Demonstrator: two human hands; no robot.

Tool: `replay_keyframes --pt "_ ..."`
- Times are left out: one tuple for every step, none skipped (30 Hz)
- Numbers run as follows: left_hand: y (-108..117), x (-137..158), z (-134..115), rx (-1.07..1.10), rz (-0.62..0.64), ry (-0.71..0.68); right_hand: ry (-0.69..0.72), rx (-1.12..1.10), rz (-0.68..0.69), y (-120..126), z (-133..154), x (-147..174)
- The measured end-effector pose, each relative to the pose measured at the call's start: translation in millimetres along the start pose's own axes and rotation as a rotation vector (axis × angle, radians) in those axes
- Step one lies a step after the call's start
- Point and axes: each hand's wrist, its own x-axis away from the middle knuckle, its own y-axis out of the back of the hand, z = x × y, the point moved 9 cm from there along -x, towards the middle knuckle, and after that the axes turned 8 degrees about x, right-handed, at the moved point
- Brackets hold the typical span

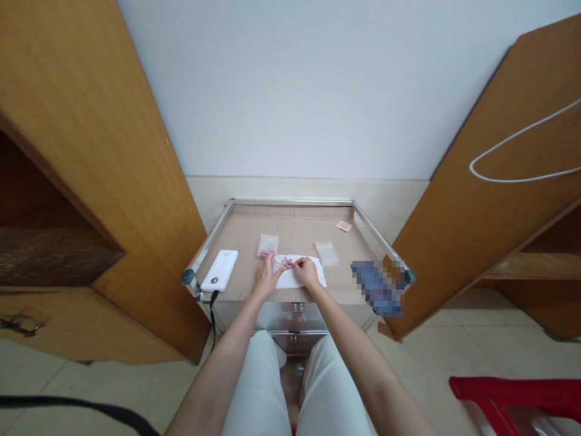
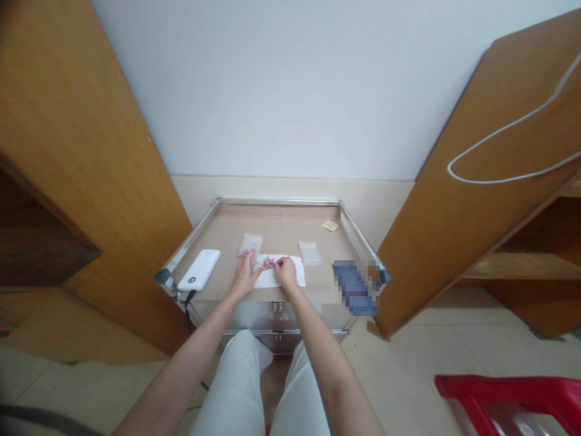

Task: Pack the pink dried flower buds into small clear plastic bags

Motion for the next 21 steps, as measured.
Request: replay_keyframes --pt "-0.1 0.2 1.7 -0.004 -0.002 0.006 -0.002 0.024 0.003 -0.7 0.2 -0.3" --pt "-0.3 0.4 3.5 -0.008 -0.005 0.011 -0.001 0.046 0.006 -1.5 0.3 -0.4" --pt "-0.6 0.6 5.3 -0.014 -0.007 0.018 0.002 0.067 0.006 -2.2 0.5 -0.5" --pt "-1.2 0.6 7.0 -0.020 -0.006 0.025 0.008 0.087 0.004 -2.7 0.9 -0.4" --pt "-1.7 0.7 8.6 -0.027 -0.005 0.033 0.017 0.106 0.000 -3.1 1.5 -0.3" --pt "-2.2 0.7 10.0 -0.033 -0.003 0.041 0.026 0.124 -0.005 -3.5 2.1 -0.1" --pt "-2.4 0.7 11.2 -0.039 -0.003 0.049 0.032 0.141 -0.010 -3.9 2.6 0.1" --pt "-2.4 0.7 11.9 -0.044 -0.003 0.054 0.035 0.154 -0.014 -4.1 3.0 0.4" --pt "-2.3 0.7 12.0 -0.049 -0.004 0.054 0.033 0.165 -0.017 -4.4 3.1 0.6" --pt "-2.4 0.8 11.7 -0.054 -0.003 0.050 0.031 0.173 -0.018 -4.6 3.3 0.9" --pt "-2.7 1.0 11.1 -0.059 -0.001 0.044 0.031 0.178 -0.020 -4.6 3.8 1.2" --pt "-3.0 1.1 10.7 -0.064 0.002 0.037 0.035 0.182 -0.024 -4.4 4.8 1.6" --pt "-3.4 1.3 10.5 -0.071 0.003 0.032 0.042 0.185 -0.027 -4.2 6.0 2.1" --pt "-3.8 1.4 10.7 -0.076 0.003 0.029 0.052 0.187 -0.030 -4.1 7.3 2.7" --pt "-4.0 1.4 11.4 -0.080 0.001 0.029 0.062 0.189 -0.032 -4.1 8.5 3.3" --pt "-4.1 1.2 12.5 -0.083 -0.004 0.032 0.071 0.191 -0.033 -4.3 9.4 3.9" --pt "-4.0 1.0 14.1 -0.084 -0.010 0.038 0.077 0.192 -0.034 -4.5 9.8 4.6" --pt "-3.8 0.6 15.8 -0.085 -0.018 0.044 0.081 0.190 -0.037 -4.5 10.0 5.2" --pt "-3.5 0.1 17.6 -0.087 -0.026 0.051 0.085 0.185 -0.045 -4.1 10.1 5.9" --pt "-3.0 -0.3 19.0 -0.089 -0.035 0.055 0.085 0.176 -0.058 -3.1 9.9 6.4" --pt "-2.5 -0.7 20.0 -0.092 -0.041 0.055 0.082 0.161 -0.072 -1.7 9.6 6.8"
